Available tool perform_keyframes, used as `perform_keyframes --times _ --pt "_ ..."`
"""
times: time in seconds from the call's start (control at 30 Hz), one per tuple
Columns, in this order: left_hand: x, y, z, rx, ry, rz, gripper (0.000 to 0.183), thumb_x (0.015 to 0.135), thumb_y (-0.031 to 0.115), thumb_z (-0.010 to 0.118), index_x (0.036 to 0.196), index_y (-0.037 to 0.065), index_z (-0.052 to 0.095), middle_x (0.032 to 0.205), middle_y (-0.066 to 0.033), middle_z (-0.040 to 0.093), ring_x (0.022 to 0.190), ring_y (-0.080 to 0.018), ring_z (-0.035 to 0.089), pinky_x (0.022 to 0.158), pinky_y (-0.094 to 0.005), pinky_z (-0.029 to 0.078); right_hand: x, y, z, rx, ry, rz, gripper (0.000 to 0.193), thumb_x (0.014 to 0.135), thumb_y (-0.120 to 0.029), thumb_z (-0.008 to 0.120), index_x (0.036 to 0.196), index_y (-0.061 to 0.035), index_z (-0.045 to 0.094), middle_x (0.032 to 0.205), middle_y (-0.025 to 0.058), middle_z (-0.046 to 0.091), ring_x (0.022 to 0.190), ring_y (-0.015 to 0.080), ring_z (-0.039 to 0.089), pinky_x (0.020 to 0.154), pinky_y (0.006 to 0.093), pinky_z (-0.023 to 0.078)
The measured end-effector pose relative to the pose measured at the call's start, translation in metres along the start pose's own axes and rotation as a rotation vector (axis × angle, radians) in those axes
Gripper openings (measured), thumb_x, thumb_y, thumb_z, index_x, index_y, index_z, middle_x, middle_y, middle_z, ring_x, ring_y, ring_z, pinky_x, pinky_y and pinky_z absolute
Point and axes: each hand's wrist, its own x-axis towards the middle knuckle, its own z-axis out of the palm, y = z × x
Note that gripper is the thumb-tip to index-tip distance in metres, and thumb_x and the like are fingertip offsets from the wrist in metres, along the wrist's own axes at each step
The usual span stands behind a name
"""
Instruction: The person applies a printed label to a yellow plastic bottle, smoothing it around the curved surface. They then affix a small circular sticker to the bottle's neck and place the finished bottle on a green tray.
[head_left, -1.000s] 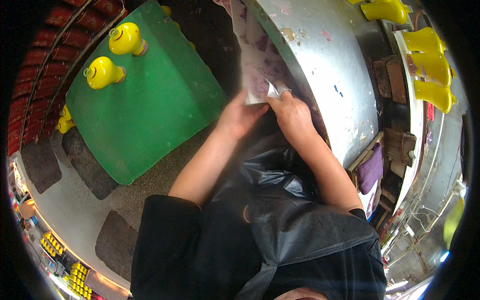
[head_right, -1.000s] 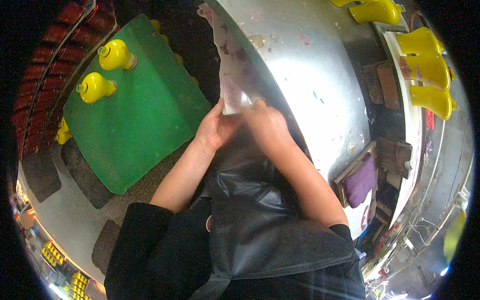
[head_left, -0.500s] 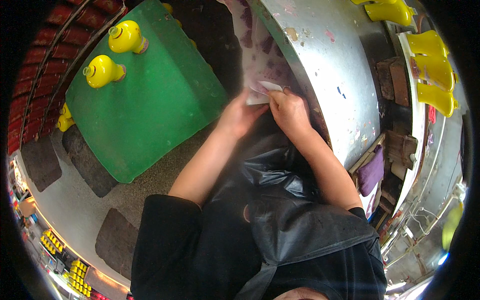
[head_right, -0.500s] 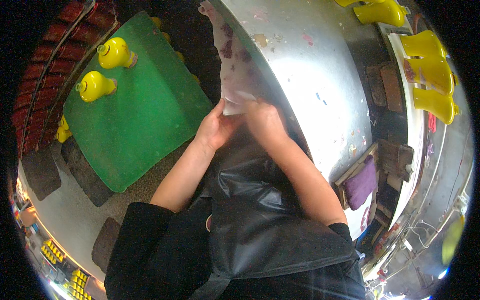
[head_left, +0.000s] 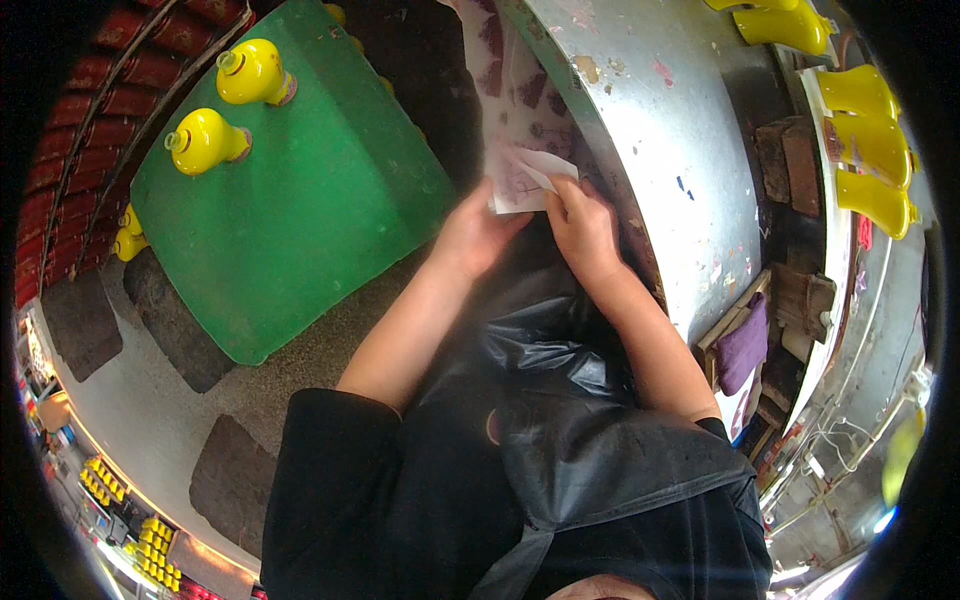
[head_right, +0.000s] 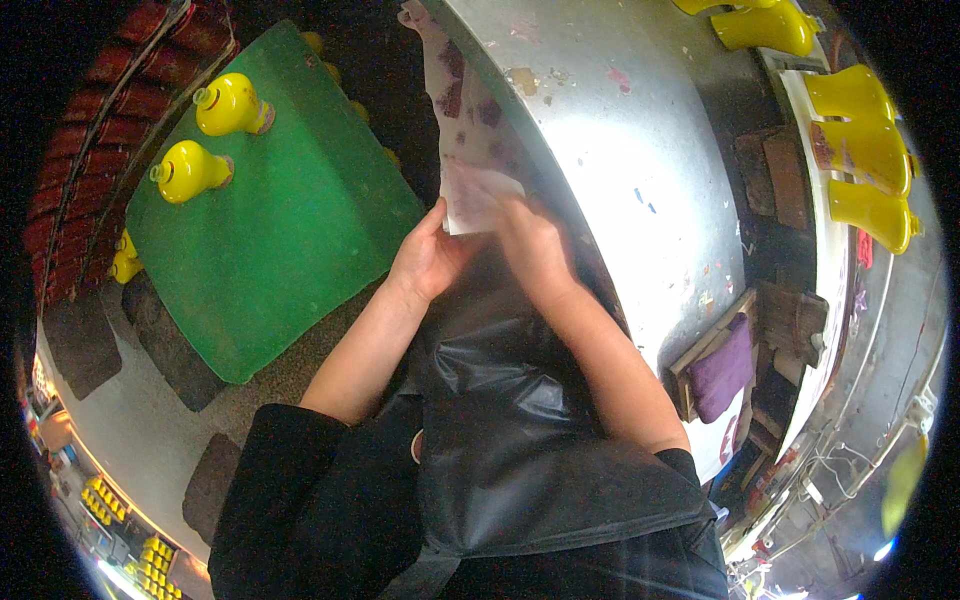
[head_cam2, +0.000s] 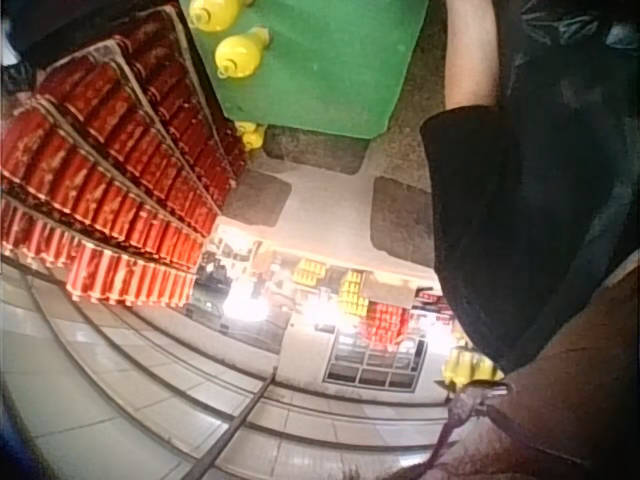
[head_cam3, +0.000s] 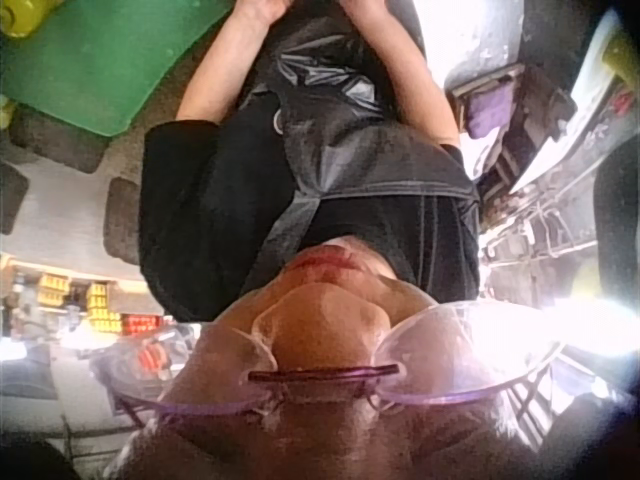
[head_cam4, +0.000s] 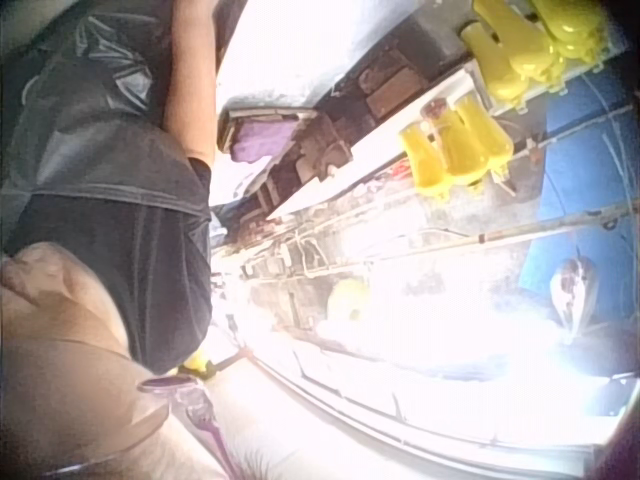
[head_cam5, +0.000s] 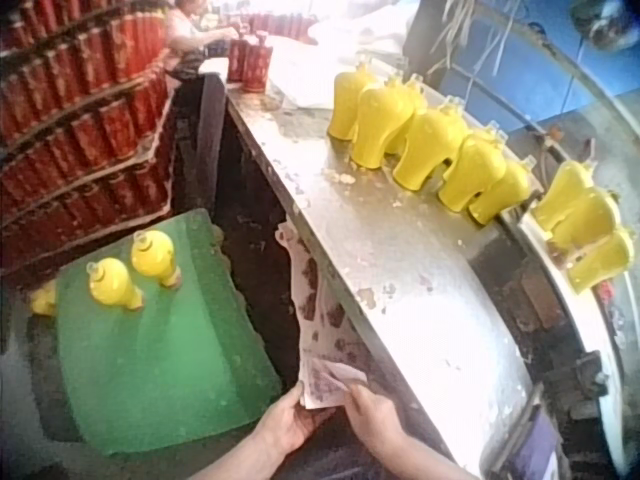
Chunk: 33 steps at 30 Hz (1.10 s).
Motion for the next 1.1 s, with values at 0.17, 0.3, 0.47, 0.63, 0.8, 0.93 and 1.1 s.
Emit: perform_keyframes --times 0.17,0.3,0.47,0.63,0.8,0.93,1.1 --pt "0.0 0.0 -0.003 -0.006 0.015 -0.006 0.046 0.106 0.036 0.057 0.143 0.01 0.052 0.139 -0.0102 0.061 0.126 -0.0263 0.058 0.105 -0.0456 0.049 -0.001 -0.006 -0.007 -0.382 -0.271 -0.113 0.058 0.097 -0.002 0.055 0.151 -0.0187 0.049 0.107 0.0268 0.066 0.087 0.0416 0.071 0.079 0.0483 0.059" --pt "0.0 0.001 -0.003 -0.021 0.022 -0.019 0.047 0.106 0.035 0.057 0.143 0.007 0.052 0.139 -0.013 0.06 0.127 -0.0278 0.058 0.106 -0.0484 0.05 -0.002 -0.011 -0.006 -0.46 -0.329 -0.235 0.051 0.096 -0.004 0.056 0.146 -0.0132 0.055 0.089 0.0212 0.065 0.077 0.0383 0.07 0.07 0.0464 0.06" --pt "0.001 0.002 -0.002 0.016 0.049 -0.055 0.048 0.106 0.035 0.056 0.143 0.005 0.052 0.14 -0.0148 0.06 0.128 -0.0293 0.057 0.109 -0.0496 0.049 -0.003 0.004 0.007 -0.413 -0.256 -0.212 0.042 0.094 -0.007 0.06 0.136 -0.0086 0.064 0.08 0.0159 0.064 0.072 0.0352 0.069 0.065 0.0448 0.058" --pt "0.002 0.001 -0.004 -0.041 0.043 -0.09 0.048 0.107 0.035 0.054 0.145 0.005 0.049 0.141 -0.0154 0.059 0.129 -0.0302 0.056 0.109 -0.0492 0.049 -0.006 0.018 0.008 -0.419 -0.118 -0.24 0.025 0.09 -0.009 0.066 0.115 -0.0081 0.069 0.081 0.0149 0.065 0.067 0.0351 0.068 0.061 0.0438 0.058" --pt "0.008 0.0 -0.009 -0.083 0.025 -0.09 0.047 0.108 0.032 0.051 0.146 0.005 0.048 0.144 -0.0166 0.056 0.131 -0.0315 0.055 0.111 -0.0506 0.047 -0.01 0.0 0.002 -0.454 0.001 -0.223 0.015 0.088 -0.007 0.066 0.102 -0.0096 0.069 0.082 0.0132 0.063 0.064 0.0341 0.067 0.058 0.0419 0.057" --pt "0.012 -0.006 -0.015 -0.025 0.035 -0.041 0.06 0.109 0.042 0.045 0.15 -0.003 0.04 0.15 -0.022 0.05 0.139 -0.0366 0.047 0.122 -0.0491 0.032 -0.012 -0.022 -0.014 -0.502 -0.073 -0.158 0.031 0.087 -0.004 0.062 0.116 -0.012 0.065 0.097 0.0152 0.063 0.072 0.0334 0.07 0.063 0.0414 0.06" --pt "0.022 -0.012 -0.033 -0.013 -0.09 0.053 0.051 0.112 0.035 0.039 0.147 -0.003 0.041 0.146 -0.0205 0.052 0.136 -0.0355 0.049 0.122 -0.0515 0.034 -0.022 -0.056 -0.055 -0.556 -0.138 -0.19 0.042 0.088 -0.004 0.058 0.129 -0.0145 0.062 0.117 0.0167 0.064 0.08 0.0349 0.072 0.069 0.0425 0.061"
